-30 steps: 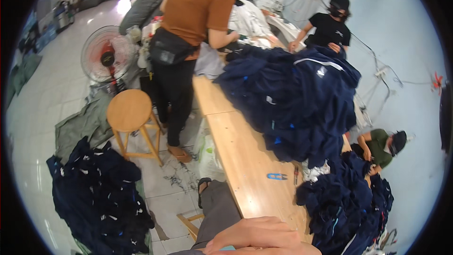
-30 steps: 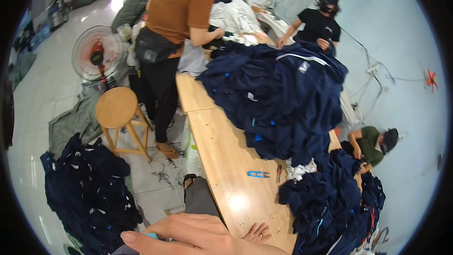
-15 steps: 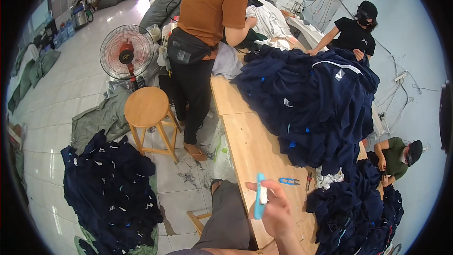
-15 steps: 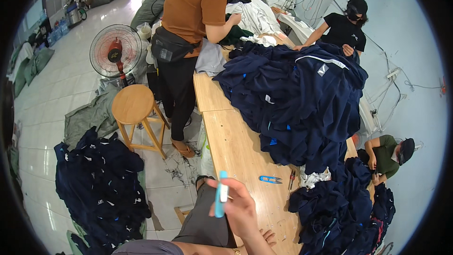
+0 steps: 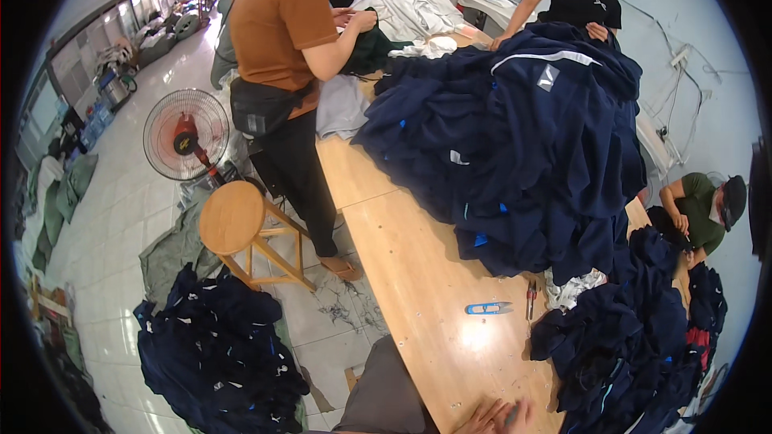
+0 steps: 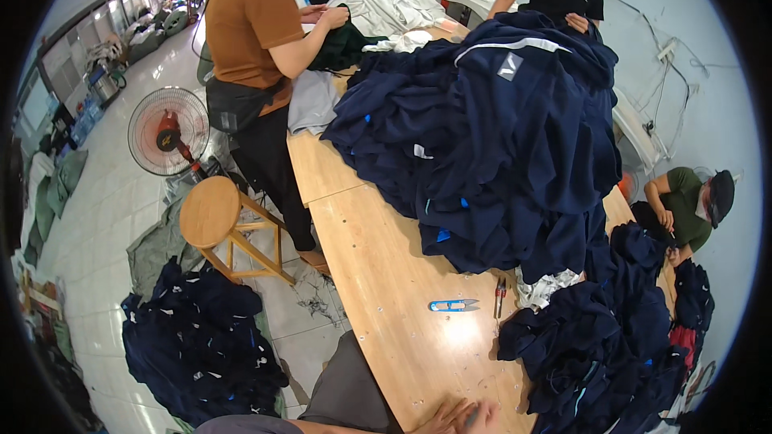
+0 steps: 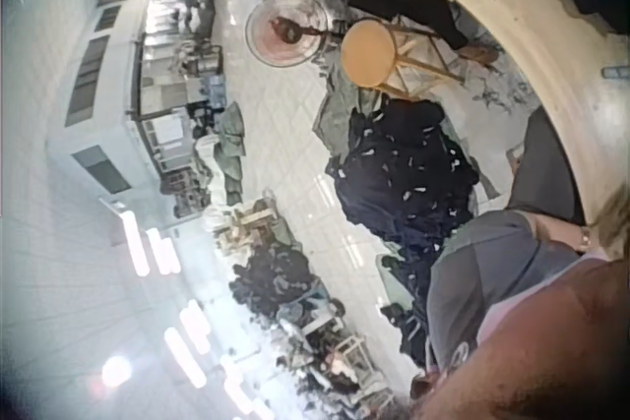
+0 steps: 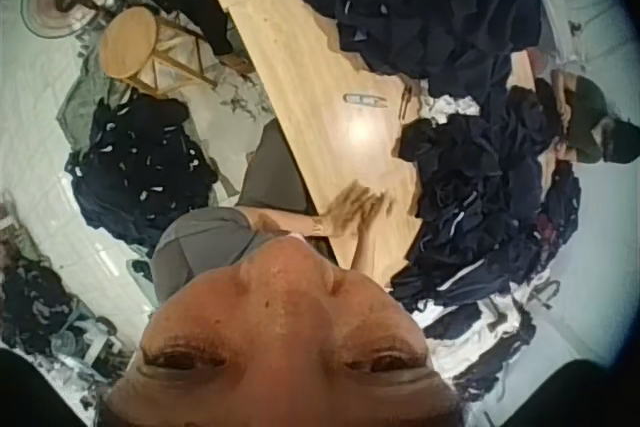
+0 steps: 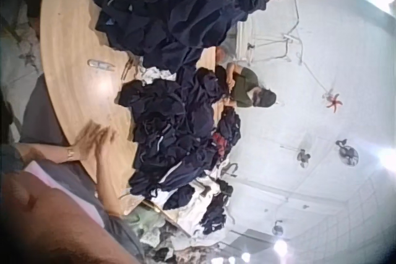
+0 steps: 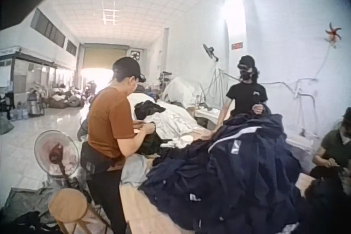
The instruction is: The person picks up clothing garments from a pile on the table, turns them over, and trims loose threads using small scissors.
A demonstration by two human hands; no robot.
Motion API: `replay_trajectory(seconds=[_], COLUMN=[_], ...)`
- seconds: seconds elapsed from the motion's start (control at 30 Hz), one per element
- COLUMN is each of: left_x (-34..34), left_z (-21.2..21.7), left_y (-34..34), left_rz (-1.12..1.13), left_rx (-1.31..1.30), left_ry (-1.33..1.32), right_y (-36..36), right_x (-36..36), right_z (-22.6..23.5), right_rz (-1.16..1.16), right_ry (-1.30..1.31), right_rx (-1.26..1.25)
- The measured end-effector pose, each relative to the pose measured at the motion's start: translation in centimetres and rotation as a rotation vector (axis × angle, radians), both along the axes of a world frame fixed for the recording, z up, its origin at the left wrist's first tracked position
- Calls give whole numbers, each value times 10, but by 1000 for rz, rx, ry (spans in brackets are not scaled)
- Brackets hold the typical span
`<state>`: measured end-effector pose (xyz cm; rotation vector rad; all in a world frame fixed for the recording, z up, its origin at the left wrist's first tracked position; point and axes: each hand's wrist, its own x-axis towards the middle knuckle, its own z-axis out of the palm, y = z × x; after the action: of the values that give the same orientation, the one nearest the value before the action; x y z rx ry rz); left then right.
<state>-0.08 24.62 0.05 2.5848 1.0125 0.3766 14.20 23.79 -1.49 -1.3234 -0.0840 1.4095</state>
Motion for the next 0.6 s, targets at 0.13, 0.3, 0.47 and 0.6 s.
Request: replay_trajectory(seconds=[0.13, 0.3, 0.47, 0.6], left_x=[-6, -32, -83, -93], left_z=[47, 30, 23, 24], left_y=[26, 62, 151, 159], left_rz=[-316, -498, -362, -186], left_rx=[-452, -330, -173, -19], left_ry=[49, -156, 178, 285], right_y=[-136, -260, -241, -230], right_x=[58, 87, 43, 24], right_z=[-52, -99, -137, -145], right_rz=[-246, -363, -287, -230], right_ry=[-805, -1340, -1250, -1223], right_rx=[-617, -1055, -974, -910])
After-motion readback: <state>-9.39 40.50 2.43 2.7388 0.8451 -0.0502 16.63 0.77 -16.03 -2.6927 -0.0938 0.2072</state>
